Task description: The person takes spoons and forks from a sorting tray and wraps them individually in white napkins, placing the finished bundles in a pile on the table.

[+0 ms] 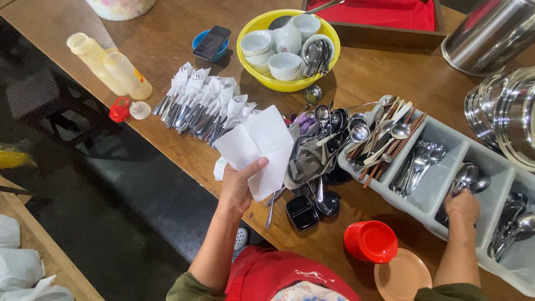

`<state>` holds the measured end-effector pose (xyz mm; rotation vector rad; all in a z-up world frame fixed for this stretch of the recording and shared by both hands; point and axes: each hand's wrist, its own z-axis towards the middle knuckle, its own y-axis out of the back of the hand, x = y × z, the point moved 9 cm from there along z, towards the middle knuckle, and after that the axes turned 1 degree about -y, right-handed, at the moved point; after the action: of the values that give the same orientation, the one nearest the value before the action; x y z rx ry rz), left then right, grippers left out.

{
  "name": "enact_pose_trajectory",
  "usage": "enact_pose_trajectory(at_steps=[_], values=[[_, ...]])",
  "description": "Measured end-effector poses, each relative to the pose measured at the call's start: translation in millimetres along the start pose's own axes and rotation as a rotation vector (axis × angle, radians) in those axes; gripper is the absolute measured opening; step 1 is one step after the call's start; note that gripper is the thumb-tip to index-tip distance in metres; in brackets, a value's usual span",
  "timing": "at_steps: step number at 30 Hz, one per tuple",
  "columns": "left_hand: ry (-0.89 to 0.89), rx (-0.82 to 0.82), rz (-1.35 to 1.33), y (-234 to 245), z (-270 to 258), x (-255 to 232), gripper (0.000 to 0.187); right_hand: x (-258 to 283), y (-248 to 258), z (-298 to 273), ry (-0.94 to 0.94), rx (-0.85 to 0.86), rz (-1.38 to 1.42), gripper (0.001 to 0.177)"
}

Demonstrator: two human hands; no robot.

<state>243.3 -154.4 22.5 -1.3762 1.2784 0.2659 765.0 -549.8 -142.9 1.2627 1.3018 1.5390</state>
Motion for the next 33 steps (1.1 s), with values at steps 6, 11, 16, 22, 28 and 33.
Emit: enact_pose_trajectory(at_steps=[6, 11, 16, 22, 28, 33], values=[[0.008, 0.011, 0.000, -1, -1, -1, 0.052, 10, 36, -11, 0.168, -0.371, 0.034, 0.033], [0.010, 0.019, -0.018, -9, -1, -4, 0.054, 84, 74, -37, 0.538, -0.470, 0.329, 0.015], [0.024, 0.047, -0.022, -16, -5, 0, 0.056, 186, 67, -66, 0.690, -0.260, 0.232, 0.018], [-0.018, 0.015, -0.022, -2, -11, -12, 0.051, 195, 24, -48, 0.435, -0.051, 0.173, 0.037], [-0.035, 0.008, -0.028, 3, -12, -14, 0.050, 154, 0, -24, 0.362, -0.166, -0.070, 0.040], [-0.020, 0.013, -0.024, -1, -11, -7, 0.051, 118, -43, 4, 0.120, 0.204, -0.190, 0.066]])
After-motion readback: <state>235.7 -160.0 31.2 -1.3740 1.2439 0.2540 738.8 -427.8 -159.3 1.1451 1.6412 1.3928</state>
